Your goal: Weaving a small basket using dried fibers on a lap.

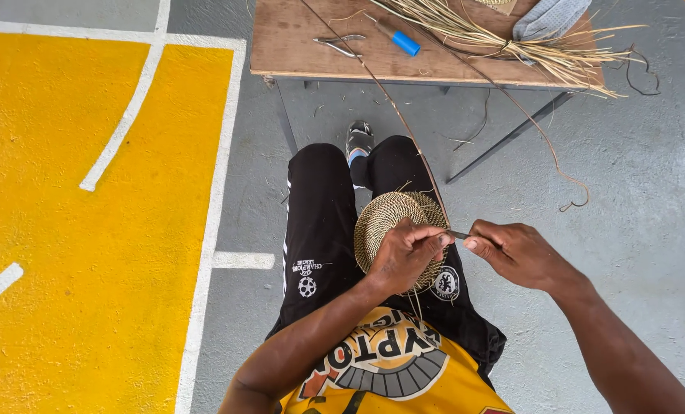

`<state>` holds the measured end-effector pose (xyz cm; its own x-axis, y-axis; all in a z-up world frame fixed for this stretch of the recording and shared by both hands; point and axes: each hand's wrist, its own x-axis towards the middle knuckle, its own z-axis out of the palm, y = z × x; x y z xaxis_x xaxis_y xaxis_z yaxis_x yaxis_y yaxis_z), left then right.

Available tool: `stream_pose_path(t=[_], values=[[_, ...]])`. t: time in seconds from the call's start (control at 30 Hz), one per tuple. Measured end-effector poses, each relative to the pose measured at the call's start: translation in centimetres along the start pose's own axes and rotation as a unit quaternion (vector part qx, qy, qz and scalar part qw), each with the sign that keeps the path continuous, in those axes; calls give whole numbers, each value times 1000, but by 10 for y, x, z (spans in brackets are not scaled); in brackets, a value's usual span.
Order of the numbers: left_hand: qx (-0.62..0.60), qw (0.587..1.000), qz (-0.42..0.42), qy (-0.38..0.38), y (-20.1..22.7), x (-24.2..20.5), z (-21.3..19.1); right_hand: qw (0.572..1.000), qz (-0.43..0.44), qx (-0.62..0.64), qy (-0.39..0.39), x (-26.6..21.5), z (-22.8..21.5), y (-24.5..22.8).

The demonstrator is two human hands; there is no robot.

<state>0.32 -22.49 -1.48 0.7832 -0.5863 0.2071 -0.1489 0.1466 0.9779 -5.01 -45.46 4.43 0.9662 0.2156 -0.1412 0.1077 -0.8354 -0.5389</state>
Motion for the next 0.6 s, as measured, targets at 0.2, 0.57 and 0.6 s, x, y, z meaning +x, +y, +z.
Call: stream_pose_path(t=[0.2,0.57,0.6], values=[[52,998,-39,5,8,5,1,979,42,-194,36,-7,3,-26],[84,996,-31,2,-9,-1,6,989,-16,-109,103,-10,8,-39],[122,992,-12,-2,-17,-1,6,987,-6,-135,89,-5,9,-36]])
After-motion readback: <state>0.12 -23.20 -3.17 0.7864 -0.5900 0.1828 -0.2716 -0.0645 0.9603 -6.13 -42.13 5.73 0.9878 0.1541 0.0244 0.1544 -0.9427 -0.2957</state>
